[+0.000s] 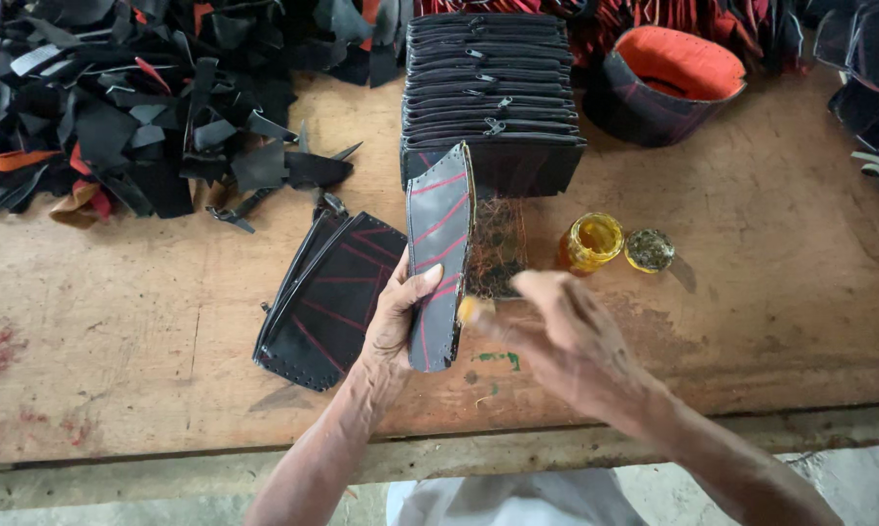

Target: The person repeatedly applies a yellow substance from a small jar onto the edges of black leather-like pouches with red stitching. They handle each pouch one at a time, rub the substance along the edges, and place the treated pouches into a growing stack on the table.

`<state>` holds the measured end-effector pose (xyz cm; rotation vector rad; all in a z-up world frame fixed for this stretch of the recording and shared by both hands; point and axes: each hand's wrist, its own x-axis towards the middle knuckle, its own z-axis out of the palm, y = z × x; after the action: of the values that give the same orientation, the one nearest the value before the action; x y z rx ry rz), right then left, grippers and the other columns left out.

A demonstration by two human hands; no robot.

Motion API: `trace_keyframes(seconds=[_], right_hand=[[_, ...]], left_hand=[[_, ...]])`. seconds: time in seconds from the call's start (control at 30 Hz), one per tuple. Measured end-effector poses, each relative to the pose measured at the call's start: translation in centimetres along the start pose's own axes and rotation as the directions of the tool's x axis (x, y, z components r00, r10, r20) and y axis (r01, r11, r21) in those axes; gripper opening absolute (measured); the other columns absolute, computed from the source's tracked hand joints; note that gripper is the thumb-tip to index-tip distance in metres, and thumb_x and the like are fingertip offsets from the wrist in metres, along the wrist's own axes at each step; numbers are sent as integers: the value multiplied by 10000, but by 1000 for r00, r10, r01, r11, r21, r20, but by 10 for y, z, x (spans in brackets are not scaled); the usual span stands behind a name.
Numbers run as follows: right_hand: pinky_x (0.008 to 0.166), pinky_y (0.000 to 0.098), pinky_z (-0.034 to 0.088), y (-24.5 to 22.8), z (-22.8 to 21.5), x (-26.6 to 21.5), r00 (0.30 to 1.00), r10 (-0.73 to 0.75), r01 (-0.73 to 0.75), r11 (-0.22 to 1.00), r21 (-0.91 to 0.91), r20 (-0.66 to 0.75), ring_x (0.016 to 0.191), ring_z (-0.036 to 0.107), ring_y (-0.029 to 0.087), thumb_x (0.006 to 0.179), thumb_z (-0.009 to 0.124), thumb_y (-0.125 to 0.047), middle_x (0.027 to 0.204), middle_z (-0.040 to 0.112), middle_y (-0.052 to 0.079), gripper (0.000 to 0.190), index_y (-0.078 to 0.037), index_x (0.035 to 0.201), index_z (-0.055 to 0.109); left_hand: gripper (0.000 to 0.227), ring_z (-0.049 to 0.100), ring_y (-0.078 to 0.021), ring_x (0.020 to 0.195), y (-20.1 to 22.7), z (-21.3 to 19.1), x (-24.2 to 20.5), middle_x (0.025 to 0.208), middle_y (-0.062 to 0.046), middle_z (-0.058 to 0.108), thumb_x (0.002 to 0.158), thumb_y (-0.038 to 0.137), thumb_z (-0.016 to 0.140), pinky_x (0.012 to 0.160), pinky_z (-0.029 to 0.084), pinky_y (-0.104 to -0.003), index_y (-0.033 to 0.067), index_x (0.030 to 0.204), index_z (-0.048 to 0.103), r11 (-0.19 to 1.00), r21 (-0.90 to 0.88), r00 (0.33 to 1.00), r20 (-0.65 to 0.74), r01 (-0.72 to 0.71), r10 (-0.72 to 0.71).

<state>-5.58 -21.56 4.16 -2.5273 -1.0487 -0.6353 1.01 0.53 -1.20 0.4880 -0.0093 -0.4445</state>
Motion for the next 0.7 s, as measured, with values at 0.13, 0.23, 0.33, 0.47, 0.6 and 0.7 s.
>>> trace_keyframes(seconds=[0.13,0.23,0.33,0.47,0.6,0.7], right_hand=[[949,456,530,3,3,0,999,-28,33,987,156,-36,1106,567,328,757,752,-2,1243,481,140,775,-297,1442,539],[914,450,534,0,7,-2,995,-96,95,987,131,-1,1078,544,328,743,778,-26,1225,454,149,773,-313,1427,561],[938,468,533,-2,7,0,1000,29,-28,993,116,-3,1119,544,333,821,795,-34,1290,443,157,722,-222,1467,532],[839,452,516,0,-1,3,992,-88,70,978,195,90,1034,569,263,779,815,-111,1203,483,44,613,-337,1312,612],[831,440,503,11,-8,14,1000,14,-15,999,39,24,1012,524,282,867,775,-85,1189,446,103,638,-281,1437,563],[878,442,507,12,-20,27,991,134,-133,990,54,-26,1063,530,290,901,745,-7,1247,472,114,689,-194,1516,496]], left_hand=[[561,726,-135,854,-1,1,-1,1085,-78,696,895,46,724,739,631,-297,48,1412,507,1000,23,999,-43,10,-9],[565,718,-125,874,0,2,-1,1109,-73,695,906,46,729,764,622,-279,33,1425,508,1000,13,999,-39,20,-20],[535,711,-161,823,2,3,-3,1068,-101,692,936,86,751,715,616,-310,24,1411,511,998,62,998,66,20,-24],[597,712,-140,935,1,7,-4,1142,-87,692,873,58,761,846,613,-296,16,1410,503,997,65,999,17,35,-36],[621,715,-168,955,2,6,-6,1153,-111,690,874,49,764,852,602,-307,8,1434,496,995,74,996,63,60,-65],[639,714,-169,962,3,8,-7,1172,-114,691,868,45,772,855,602,-313,2,1441,492,997,54,993,98,58,-63]])
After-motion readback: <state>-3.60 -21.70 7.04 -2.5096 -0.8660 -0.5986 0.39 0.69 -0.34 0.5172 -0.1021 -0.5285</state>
